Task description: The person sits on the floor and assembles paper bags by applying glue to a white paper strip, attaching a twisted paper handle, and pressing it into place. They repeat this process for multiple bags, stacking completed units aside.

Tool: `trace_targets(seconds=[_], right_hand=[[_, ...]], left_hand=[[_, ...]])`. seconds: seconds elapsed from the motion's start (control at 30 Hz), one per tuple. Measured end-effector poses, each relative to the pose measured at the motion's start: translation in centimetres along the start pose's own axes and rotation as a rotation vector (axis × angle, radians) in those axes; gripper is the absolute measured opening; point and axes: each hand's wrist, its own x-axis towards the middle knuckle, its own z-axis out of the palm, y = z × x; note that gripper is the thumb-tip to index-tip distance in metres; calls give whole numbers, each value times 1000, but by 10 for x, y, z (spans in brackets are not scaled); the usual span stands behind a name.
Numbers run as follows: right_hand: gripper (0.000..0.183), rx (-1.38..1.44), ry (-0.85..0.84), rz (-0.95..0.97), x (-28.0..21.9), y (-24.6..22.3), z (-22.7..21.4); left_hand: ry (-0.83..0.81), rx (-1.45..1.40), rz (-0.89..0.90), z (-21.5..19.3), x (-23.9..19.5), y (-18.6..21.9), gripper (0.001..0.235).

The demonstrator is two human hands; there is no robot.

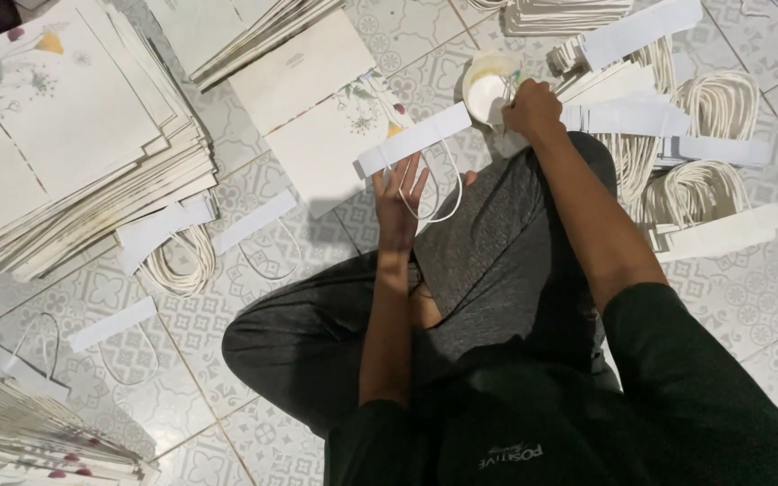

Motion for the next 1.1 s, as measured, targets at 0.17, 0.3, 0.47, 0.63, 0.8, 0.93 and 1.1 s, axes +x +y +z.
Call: trace_targets(seconds=[0.17, 0.3, 0.47, 0.63, 0.8, 0.93, 1.1], right_hand=[[23, 97, -1, 51, -11, -6, -23], [13, 212, 91, -34, -26, -16, -35], [14, 118, -22, -151, -27, -24, -33], [18, 16, -99, -132, -24, -24, -27], [15, 80, -137, -81, -34, -37, -47], [15, 174, 5, -139, -38, -29, -42], [10, 264, 89, -178, -40, -30, -44]], left_hand=[[-11, 53, 11, 15, -2, 9, 60], [6, 57, -15, 13, -2, 9, 54], [3, 26, 4, 11, -1, 13, 61], [23, 9, 23, 10, 2, 14, 57], [77, 34, 10, 10, 6, 15, 57], [106, 72, 0, 18, 2, 21, 54], [81, 49, 16, 15, 3, 20, 56]])
